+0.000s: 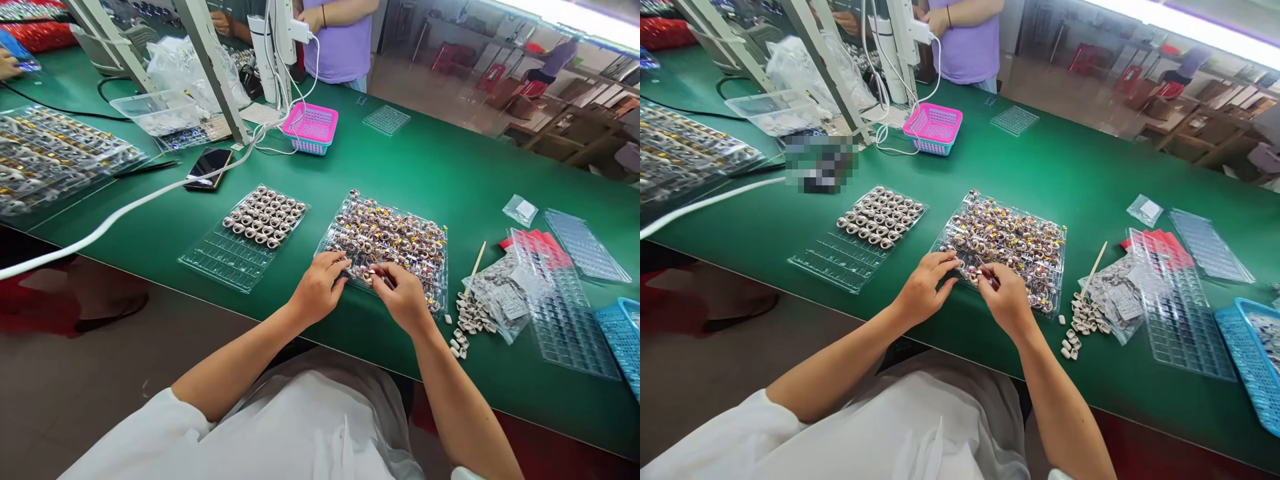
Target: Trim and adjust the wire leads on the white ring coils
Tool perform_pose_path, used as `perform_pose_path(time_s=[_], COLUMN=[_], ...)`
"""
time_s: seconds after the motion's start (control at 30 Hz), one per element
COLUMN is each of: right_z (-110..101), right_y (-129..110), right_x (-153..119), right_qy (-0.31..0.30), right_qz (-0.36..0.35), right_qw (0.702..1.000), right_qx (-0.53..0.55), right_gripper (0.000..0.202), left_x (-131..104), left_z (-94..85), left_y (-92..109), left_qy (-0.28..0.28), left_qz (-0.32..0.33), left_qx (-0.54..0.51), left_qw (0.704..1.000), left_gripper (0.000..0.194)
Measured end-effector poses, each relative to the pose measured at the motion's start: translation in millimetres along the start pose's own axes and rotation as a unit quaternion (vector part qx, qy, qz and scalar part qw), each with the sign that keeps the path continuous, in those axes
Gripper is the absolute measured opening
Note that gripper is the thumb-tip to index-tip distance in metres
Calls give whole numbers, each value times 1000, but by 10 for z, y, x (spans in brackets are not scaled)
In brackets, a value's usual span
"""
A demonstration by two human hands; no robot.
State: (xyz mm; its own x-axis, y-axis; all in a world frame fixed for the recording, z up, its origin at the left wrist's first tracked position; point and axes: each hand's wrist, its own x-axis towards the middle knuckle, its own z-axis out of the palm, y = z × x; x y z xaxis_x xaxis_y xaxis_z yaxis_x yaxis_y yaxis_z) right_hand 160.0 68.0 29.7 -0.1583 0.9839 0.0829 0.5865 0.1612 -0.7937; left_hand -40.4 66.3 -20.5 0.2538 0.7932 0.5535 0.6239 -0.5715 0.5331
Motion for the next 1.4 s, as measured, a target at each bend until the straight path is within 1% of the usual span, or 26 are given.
perform_pose_path(time_s=[0.07,0.1,0.17,0.23,0.33,0.43,0.5,0.57,0.6,0.7,0.77,0.87,0.97,1.07,1.17,1.27,1.33,1.4], right_z=[-66,-87,-96,-62,47,165,210,216,206,141,93,48,52,71,54,4,-18,-18], right_y=[28,49,99,160,257,338,376,400,408,425,435,443,433,412,394,373,360,356], right_x=[-224,-334,-532,-686,-839,-929,-964,-981,-985,-990,-1000,-1028,-1042,-1020,-977,-928,-885,-834], right_qy=[0,8,22,40,66,87,115,144,146,111,93,106,106,78,60,17,-20,-35], right_qz=[43,67,112,138,135,108,81,41,21,-12,-12,-9,-9,-15,-10,2,13,30], right_qw=[995,992,983,978,980,985,988,989,987,983,982,983,984,983,980,983,985,985], right_qx=[85,111,143,151,134,103,56,-19,-60,-145,-161,-149,-142,-165,-190,-184,-173,-164], right_gripper=[24,27,30,29,24,21,20,22,24,29,31,30,27,27,28,31,31,26], left_x=[-26,-44,-84,-123,-167,-185,-182,-168,-159,-126,-109,-92,-76,-53,-34,-46,-70,-100], left_z=[-29,-35,-23,23,122,198,225,236,237,230,223,209,190,162,130,105,100,106], left_y=[99,157,272,362,430,440,437,433,433,439,451,473,472,435,387,378,402,439], left_qy=[15,13,-16,-65,-131,-193,-214,-214,-210,-205,-202,-207,-221,-201,-161,-131,-131,-150], left_qz=[21,35,62,79,84,56,32,8,-5,-55,-89,-132,-153,-130,-70,-24,-9,-1], left_qx=[-38,-66,-131,-179,-204,-201,-194,-192,-195,-208,-208,-199,-190,-139,-81,-75,-82,-85], left_qw=[999,997,989,979,966,959,957,958,958,955,953,949,944,961,981,988,988,985], left_gripper=[35,37,42,45,44,40,34,27,22,15,13,11,12,12,16,25,28,27])
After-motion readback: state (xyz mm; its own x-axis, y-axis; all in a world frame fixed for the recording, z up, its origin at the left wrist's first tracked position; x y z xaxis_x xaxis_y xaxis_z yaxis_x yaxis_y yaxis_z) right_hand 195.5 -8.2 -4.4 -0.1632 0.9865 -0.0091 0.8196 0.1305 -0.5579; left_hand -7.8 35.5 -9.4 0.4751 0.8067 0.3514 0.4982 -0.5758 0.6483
